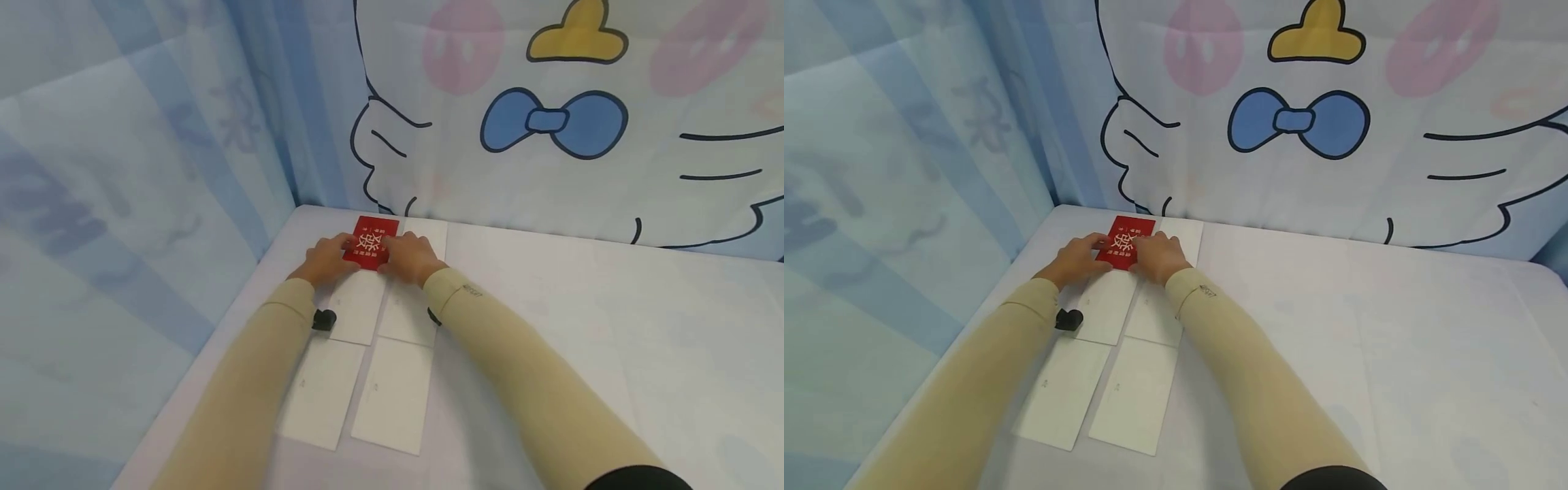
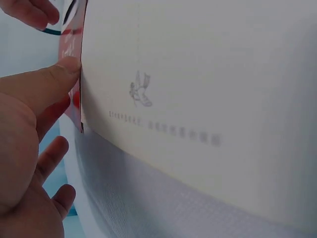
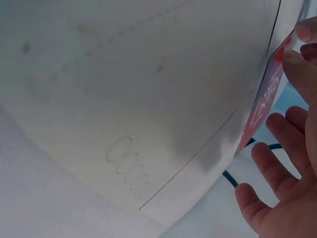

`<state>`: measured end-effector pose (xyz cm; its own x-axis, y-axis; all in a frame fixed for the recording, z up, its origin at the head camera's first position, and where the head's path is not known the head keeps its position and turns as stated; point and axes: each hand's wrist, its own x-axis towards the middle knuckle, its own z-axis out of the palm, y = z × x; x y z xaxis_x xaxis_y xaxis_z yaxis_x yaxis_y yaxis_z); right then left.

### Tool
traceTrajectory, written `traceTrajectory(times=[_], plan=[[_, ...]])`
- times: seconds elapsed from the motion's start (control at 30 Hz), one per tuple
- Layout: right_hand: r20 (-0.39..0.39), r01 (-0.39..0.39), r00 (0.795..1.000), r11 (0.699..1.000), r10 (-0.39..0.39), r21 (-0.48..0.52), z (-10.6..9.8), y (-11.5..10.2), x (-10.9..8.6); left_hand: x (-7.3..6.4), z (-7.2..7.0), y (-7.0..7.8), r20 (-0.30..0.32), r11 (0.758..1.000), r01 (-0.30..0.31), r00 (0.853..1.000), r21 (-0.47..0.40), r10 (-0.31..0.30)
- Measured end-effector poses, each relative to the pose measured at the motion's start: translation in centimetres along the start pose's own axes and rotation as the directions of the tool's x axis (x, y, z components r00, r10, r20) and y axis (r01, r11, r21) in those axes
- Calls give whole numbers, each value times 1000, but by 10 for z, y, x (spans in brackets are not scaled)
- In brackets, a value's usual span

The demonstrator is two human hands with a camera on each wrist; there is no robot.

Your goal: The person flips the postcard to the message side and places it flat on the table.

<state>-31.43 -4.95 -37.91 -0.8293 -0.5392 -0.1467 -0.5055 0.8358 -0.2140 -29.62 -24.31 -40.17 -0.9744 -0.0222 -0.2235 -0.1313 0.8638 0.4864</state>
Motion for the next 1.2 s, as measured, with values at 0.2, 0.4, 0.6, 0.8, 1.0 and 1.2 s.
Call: traceTrajectory(times=[0.2,0.4,0.6,0.8,1.0,1.2], plan=[[2,-7,1000,1000,7,-9,8,0,4,-2,-1,4,8,999,-13,1000,42,12],[1,-7,1000,1000,7,-19,13,0,7,-2,-1,5,-13,998,-17,1000,62,18],[6,24,1000,998,-24,-65,15,-1,8,0,-1,6,1,999,-21,1000,50,21],[23,17,1000,999,-17,-33,10,0,6,-2,-3,9,23,1000,8,1000,7,-9],[49,7,999,1000,-7,-17,9,0,5,-1,-3,8,30,1000,15,999,1,-15],[48,-1,999,1000,2,-14,9,-1,4,3,-8,3,34,999,-46,998,12,46]])
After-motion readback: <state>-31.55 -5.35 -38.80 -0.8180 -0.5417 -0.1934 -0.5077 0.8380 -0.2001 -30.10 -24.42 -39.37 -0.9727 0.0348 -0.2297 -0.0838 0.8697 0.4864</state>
